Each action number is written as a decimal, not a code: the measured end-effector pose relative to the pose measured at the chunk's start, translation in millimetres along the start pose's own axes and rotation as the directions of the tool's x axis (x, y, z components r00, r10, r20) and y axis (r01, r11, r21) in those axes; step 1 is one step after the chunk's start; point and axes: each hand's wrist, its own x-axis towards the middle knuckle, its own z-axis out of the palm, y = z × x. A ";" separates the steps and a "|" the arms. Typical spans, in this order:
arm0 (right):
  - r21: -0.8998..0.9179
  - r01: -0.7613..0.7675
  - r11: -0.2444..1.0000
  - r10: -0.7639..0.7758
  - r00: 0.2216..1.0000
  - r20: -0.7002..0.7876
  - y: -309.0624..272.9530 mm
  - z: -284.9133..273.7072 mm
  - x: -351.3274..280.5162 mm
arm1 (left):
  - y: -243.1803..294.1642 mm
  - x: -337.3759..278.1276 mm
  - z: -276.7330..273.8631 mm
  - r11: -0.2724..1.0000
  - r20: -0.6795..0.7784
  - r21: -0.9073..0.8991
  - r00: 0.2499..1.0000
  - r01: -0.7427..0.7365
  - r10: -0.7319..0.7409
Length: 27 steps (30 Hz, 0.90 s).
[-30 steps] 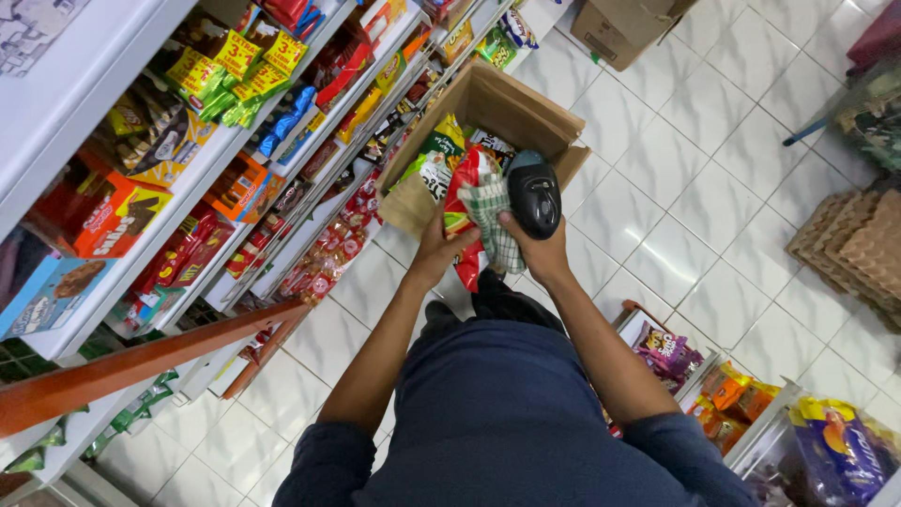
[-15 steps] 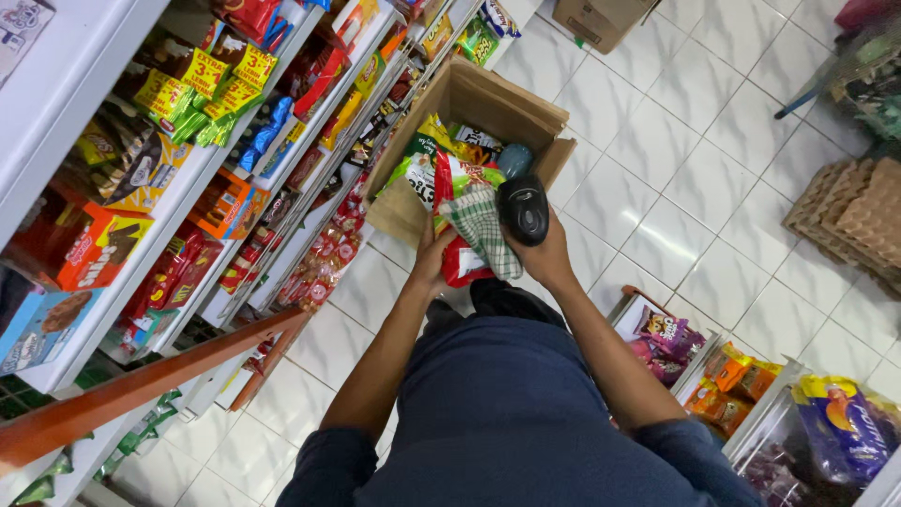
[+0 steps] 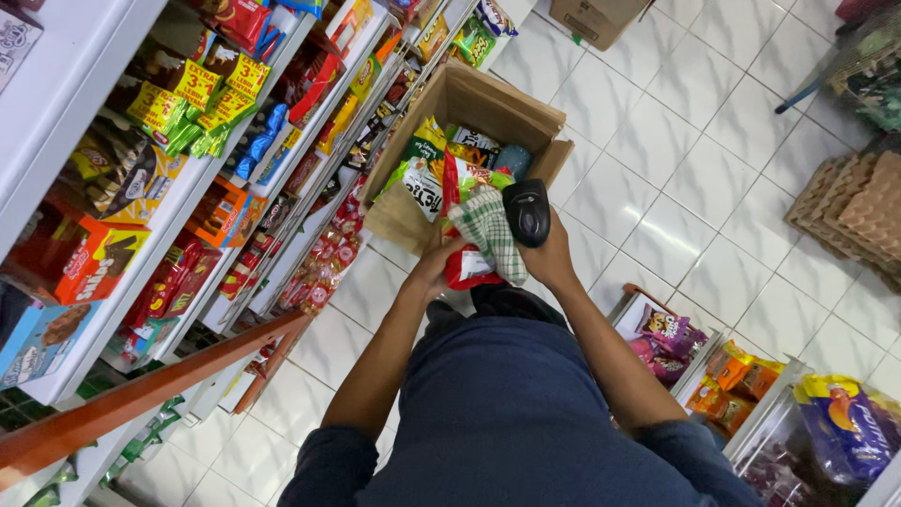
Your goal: The person scans barcodes on snack bags using a handheld scanner, handling items one at a time and placing some into a cardboard box.
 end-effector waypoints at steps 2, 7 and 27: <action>-0.031 0.010 0.999 -0.010 1.000 0.011 -2.5 -2.4 3.1 | -1.6 -0.1 2.9 0.993 -0.017 0.121 1.000 0.005 -0.003; -0.019 0.059 0.998 -0.059 0.998 -0.017 -13.2 -32.5 17.7 | -3.0 0.8 -13.6 0.998 -0.071 -0.030 0.996 -0.061 0.058; 0.056 -0.315 0.947 0.314 0.949 0.027 39.4 -68.9 85.0 | 8.0 -2.1 -23.6 0.967 -0.136 -0.199 0.982 -0.159 0.133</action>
